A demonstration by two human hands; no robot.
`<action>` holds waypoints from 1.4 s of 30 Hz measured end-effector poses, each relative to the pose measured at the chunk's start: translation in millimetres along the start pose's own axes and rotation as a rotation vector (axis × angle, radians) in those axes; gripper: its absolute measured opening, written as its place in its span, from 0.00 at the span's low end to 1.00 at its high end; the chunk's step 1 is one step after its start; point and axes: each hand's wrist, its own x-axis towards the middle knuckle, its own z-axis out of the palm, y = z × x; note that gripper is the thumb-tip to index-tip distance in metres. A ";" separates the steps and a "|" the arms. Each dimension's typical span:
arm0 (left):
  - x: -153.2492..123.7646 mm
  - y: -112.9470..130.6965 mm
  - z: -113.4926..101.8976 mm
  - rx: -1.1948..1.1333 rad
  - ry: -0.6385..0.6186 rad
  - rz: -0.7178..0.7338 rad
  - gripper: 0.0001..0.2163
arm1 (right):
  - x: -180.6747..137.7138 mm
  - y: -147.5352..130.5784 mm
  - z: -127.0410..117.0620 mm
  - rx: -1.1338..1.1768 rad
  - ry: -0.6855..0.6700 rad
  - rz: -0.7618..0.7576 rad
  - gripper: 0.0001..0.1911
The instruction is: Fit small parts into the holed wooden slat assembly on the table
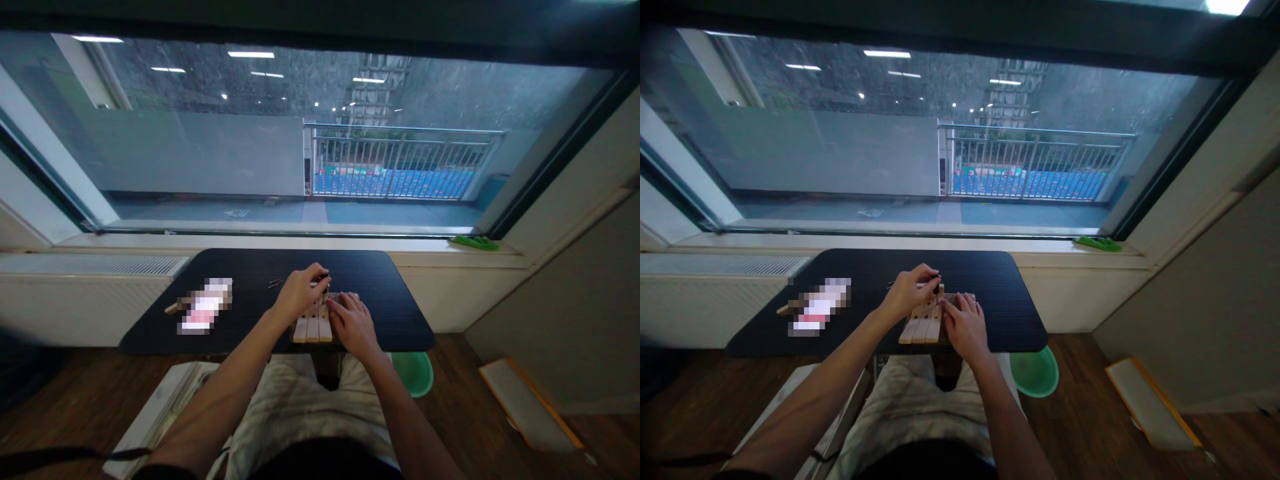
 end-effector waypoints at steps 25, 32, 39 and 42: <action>2.8 -8.2 5.8 -0.075 0.009 0.036 0.05 | 1.7 -7.3 -6.8 0.045 -0.081 0.105 0.20; 0.9 -6.7 4.9 -0.078 0.005 0.034 0.05 | 5.6 -5.6 -12.4 0.093 -0.150 0.116 0.21; -1.6 -3.1 2.8 -0.080 0.009 0.033 0.06 | 6.5 -5.2 -14.3 0.123 -0.158 0.150 0.22; -2.4 -2.2 2.8 -0.075 0.012 0.033 0.05 | 9.3 -4.6 -16.7 0.120 -0.122 0.131 0.19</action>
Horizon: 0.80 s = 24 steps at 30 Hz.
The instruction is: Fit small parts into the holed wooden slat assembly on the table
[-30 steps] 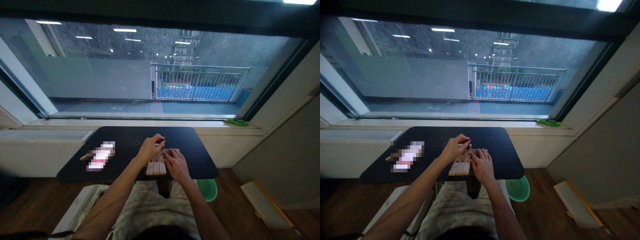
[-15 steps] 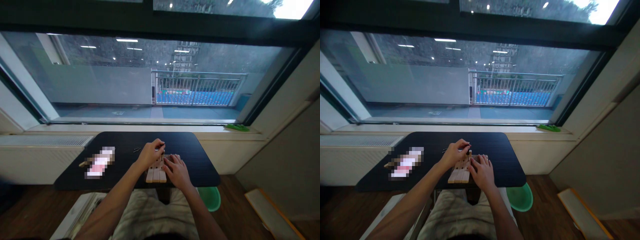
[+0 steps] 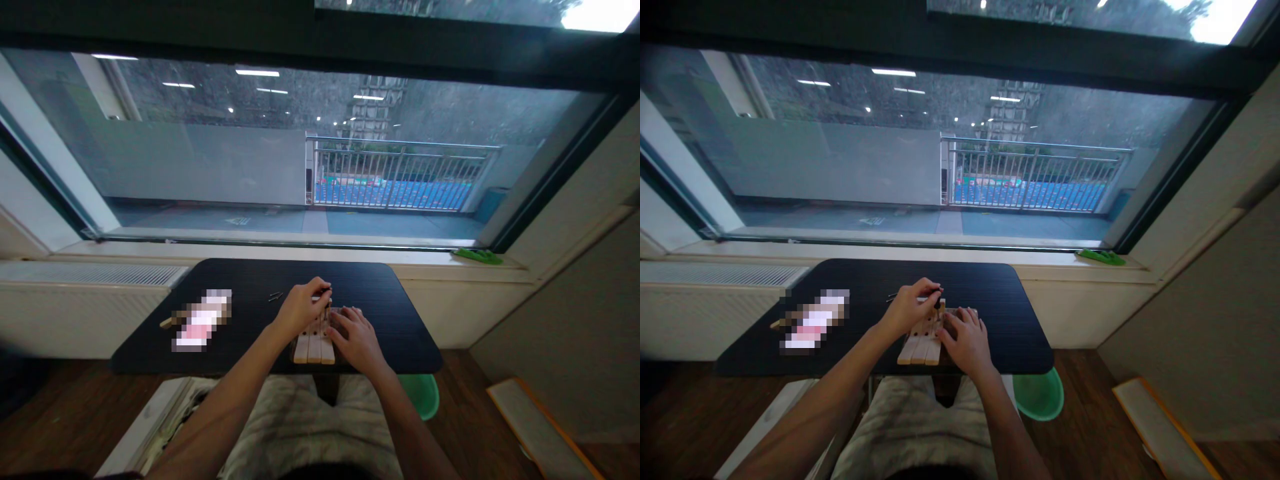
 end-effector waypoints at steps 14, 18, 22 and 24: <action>-1.8 -0.7 2.1 -0.078 0.001 -0.015 0.07 | -0.6 4.9 5.6 -0.003 0.062 -0.108 0.15; -2.4 -0.9 1.9 -0.102 0.005 -0.026 0.07 | -0.6 4.9 2.4 -0.031 0.007 -0.114 0.18; -2.0 -0.3 1.0 -0.111 0.001 -0.038 0.07 | 0.1 3.7 1.5 -0.036 -0.024 -0.101 0.19; -1.4 -0.3 0.8 -0.109 0.003 -0.035 0.07 | 1.2 2.1 1.5 -0.030 -0.020 -0.083 0.19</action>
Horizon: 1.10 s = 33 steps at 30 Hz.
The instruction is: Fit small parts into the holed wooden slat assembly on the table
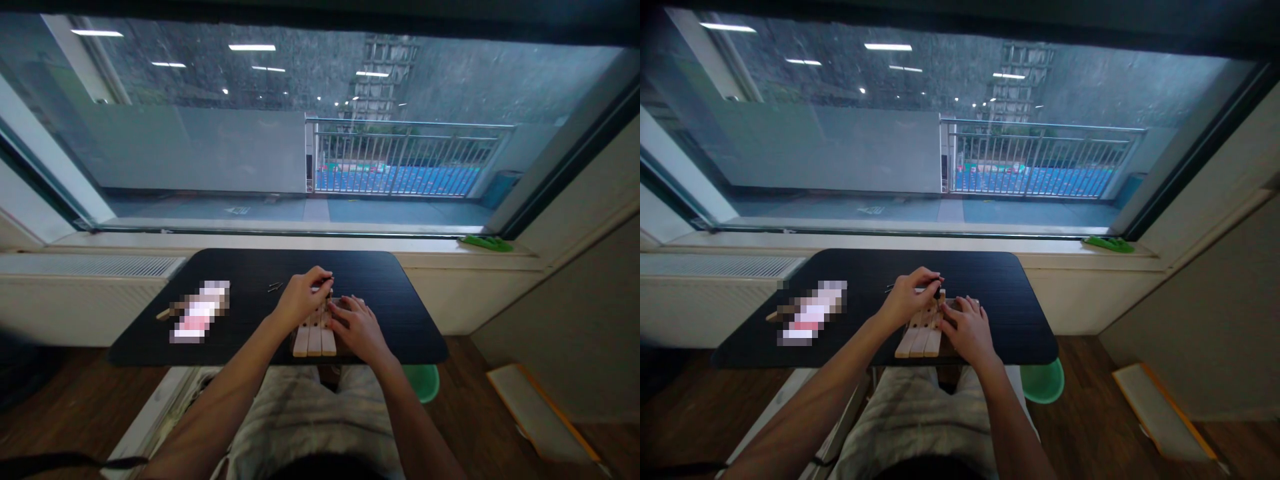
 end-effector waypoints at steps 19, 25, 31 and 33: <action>1.8 -2.3 1.6 0.010 -0.017 0.003 0.06 | 6.0 -1.5 2.0 0.034 0.010 0.087 0.18; 0.9 -2.7 0.6 -0.007 -0.020 0.002 0.06 | 8.9 -0.2 4.1 0.041 0.008 0.098 0.18; -0.4 -1.9 0.5 -0.015 -0.007 -0.001 0.06 | 9.4 -2.8 0.9 0.039 -0.018 0.115 0.19; -0.6 -1.4 0.3 -0.016 -0.006 -0.006 0.07 | 9.1 -3.6 0.3 0.044 -0.021 0.125 0.19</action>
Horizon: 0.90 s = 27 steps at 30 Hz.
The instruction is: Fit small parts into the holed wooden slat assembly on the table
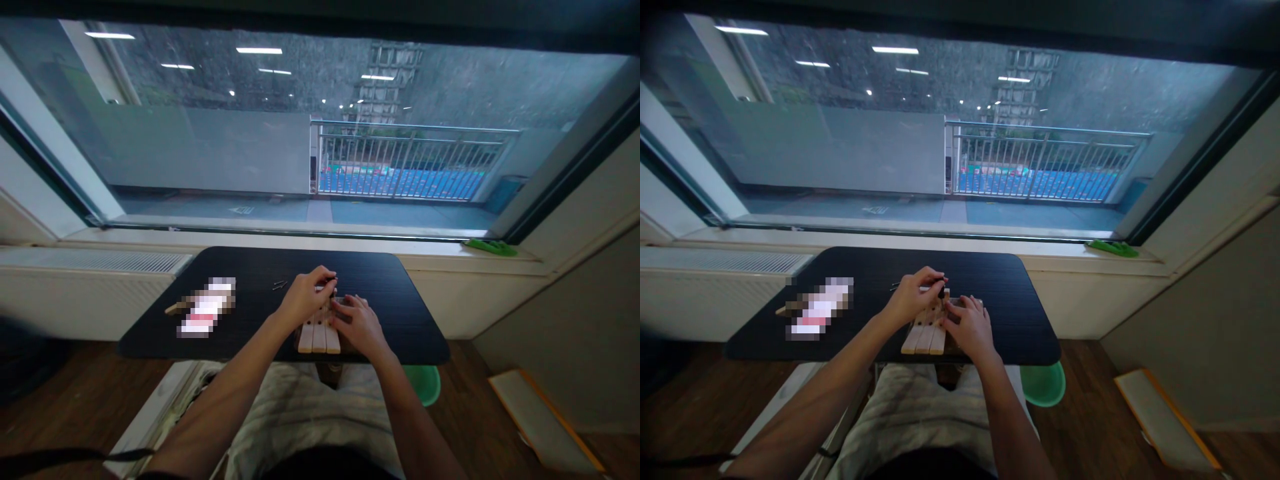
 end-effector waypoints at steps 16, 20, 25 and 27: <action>2.7 -2.1 -0.7 0.006 -0.024 -0.014 0.08 | -5.4 -2.7 -0.3 0.037 0.010 0.027 0.19; 2.4 -2.6 1.1 0.011 -0.007 0.008 0.06 | -6.2 -3.0 -0.5 0.046 0.013 0.026 0.19; 1.5 -3.7 4.0 0.027 0.010 0.029 0.06 | -8.1 -2.0 2.2 0.043 0.058 0.004 0.18; 1.4 -3.8 4.9 0.053 0.021 0.035 0.06 | -8.9 -1.4 3.6 0.039 0.075 -0.004 0.18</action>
